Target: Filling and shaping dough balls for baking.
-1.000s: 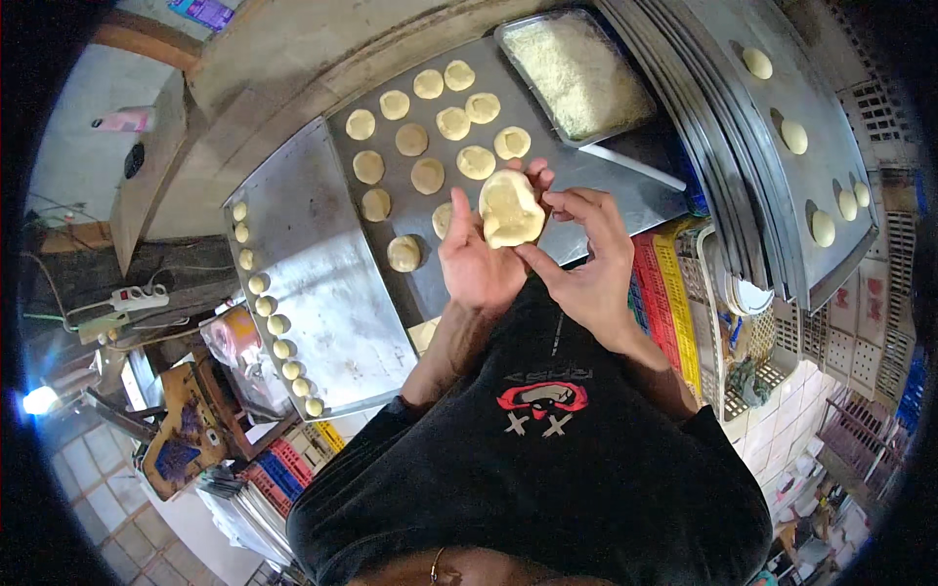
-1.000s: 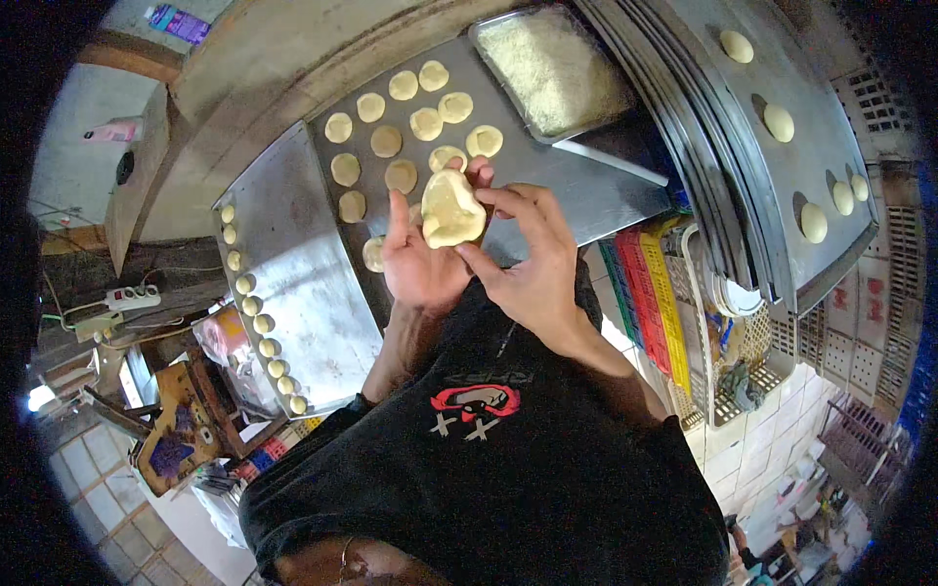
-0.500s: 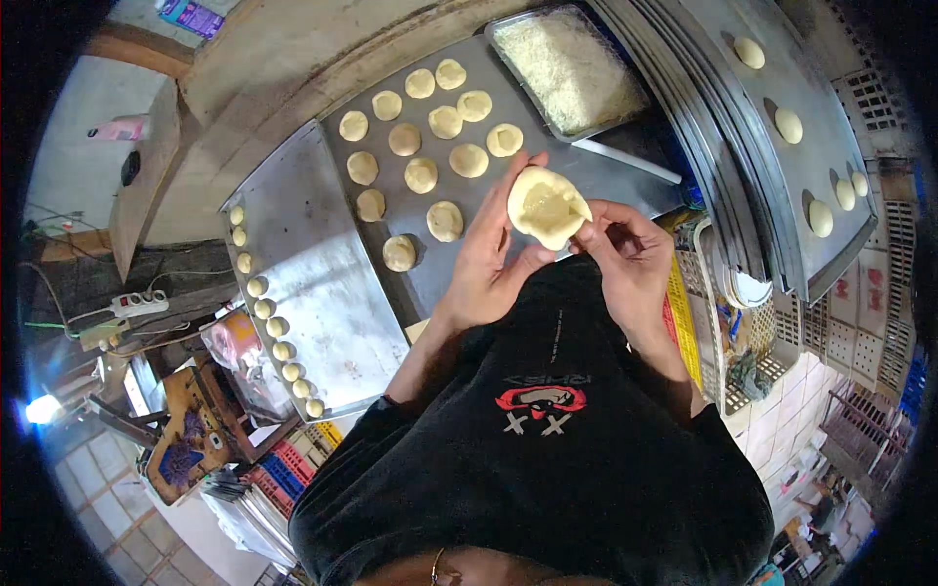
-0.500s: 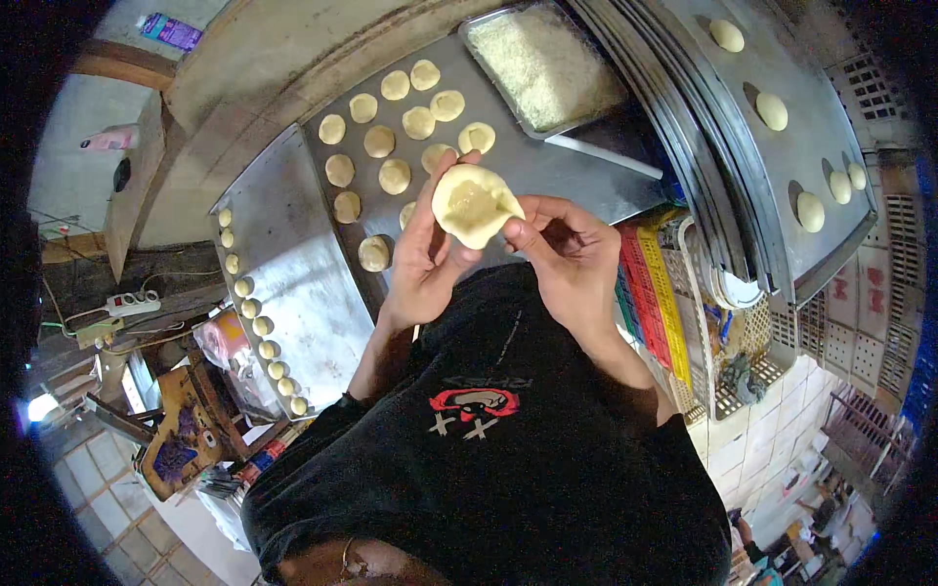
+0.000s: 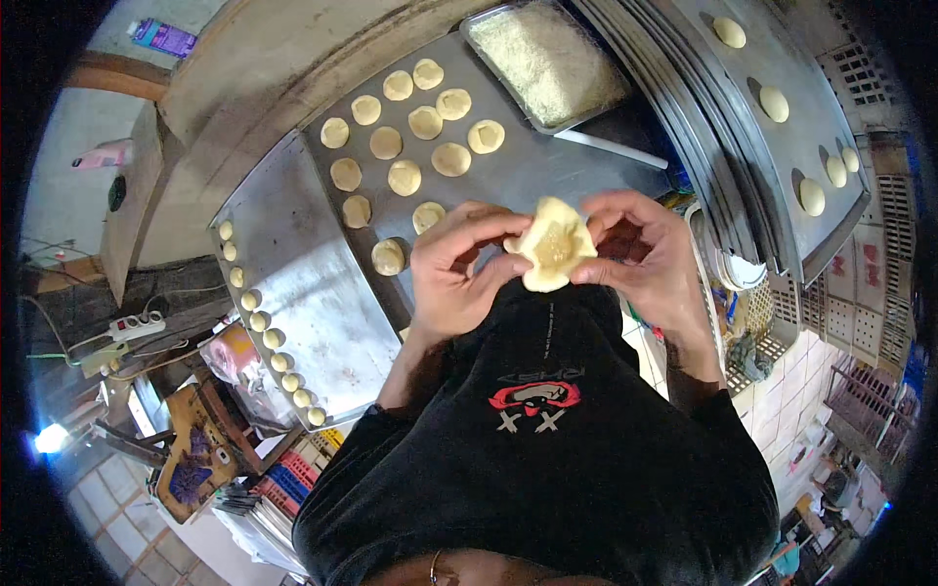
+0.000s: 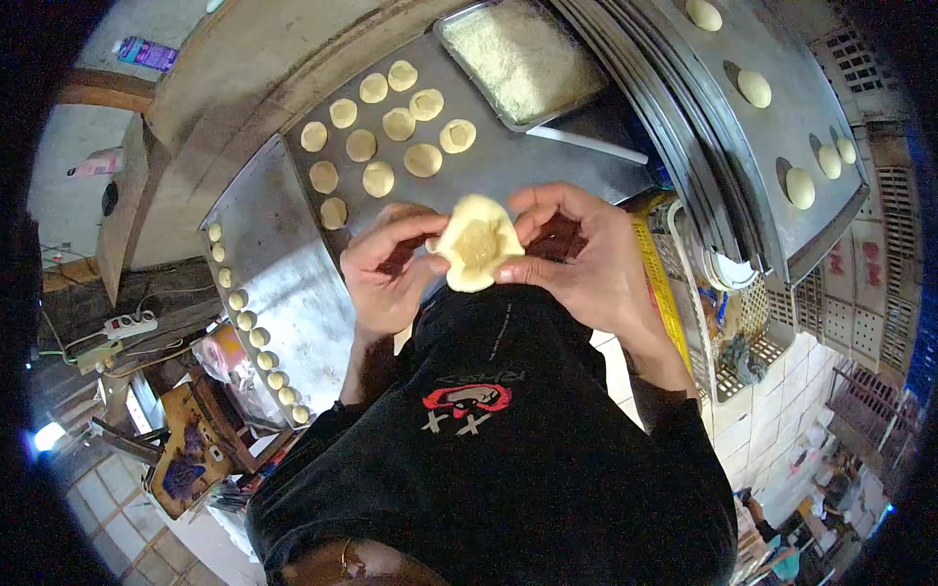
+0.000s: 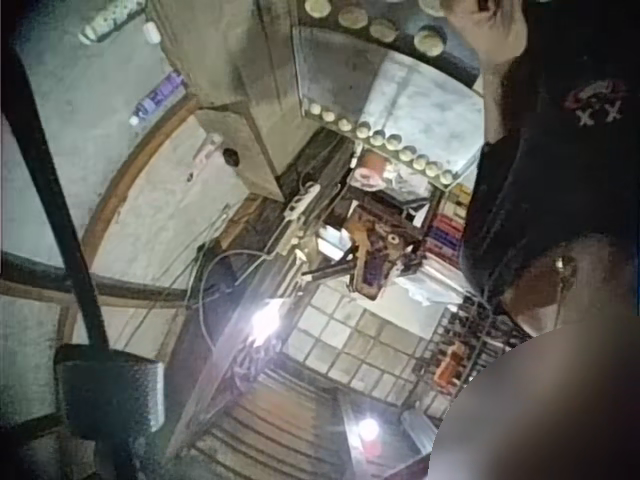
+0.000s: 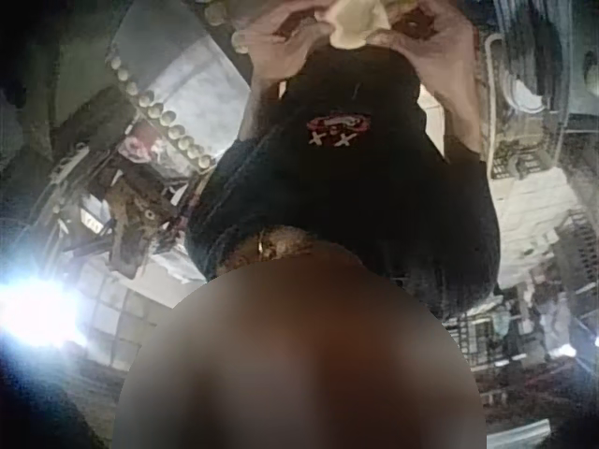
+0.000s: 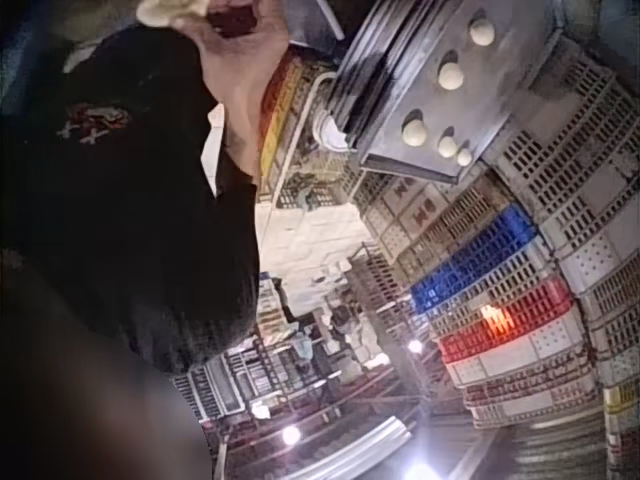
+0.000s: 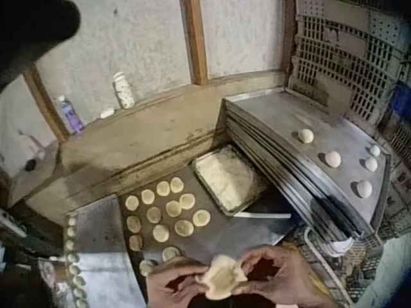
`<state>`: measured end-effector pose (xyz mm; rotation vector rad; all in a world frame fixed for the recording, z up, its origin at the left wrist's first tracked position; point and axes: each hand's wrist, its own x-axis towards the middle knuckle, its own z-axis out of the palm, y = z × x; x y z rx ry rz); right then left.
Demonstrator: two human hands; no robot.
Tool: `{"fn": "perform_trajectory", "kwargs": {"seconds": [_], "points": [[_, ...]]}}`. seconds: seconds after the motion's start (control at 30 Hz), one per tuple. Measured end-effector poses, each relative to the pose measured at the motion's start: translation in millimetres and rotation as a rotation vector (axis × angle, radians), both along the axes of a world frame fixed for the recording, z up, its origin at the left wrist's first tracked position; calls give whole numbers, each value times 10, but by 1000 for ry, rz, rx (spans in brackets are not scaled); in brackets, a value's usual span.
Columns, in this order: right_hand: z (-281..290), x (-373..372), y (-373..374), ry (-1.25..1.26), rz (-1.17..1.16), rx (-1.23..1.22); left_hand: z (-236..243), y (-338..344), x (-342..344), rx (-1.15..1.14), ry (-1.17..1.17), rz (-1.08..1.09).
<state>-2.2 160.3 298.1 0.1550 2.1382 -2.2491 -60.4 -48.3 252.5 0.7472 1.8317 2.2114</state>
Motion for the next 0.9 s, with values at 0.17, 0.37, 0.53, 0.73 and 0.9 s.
{"fn": "perform_trajectory", "kwargs": {"seconds": [0.17, 0.37, 0.53, 0.73, 0.9], "points": [[-7, -11, 20, -144, 48, -47, 79, 3, 12, -164, 201, 11], [64, -28, -118, 426, 13, 618, -39, 13, 23, 7, -42, 134], [-18, -35, -146, 329, -56, 467, 149, 70, 95, -198, 295, 171], [69, -29, -143, 156, -13, 410, 115, 88, 127, -272, 286, 243], [119, 21, -137, 389, 74, 727, 149, 40, 28, -278, 352, 224]]}}
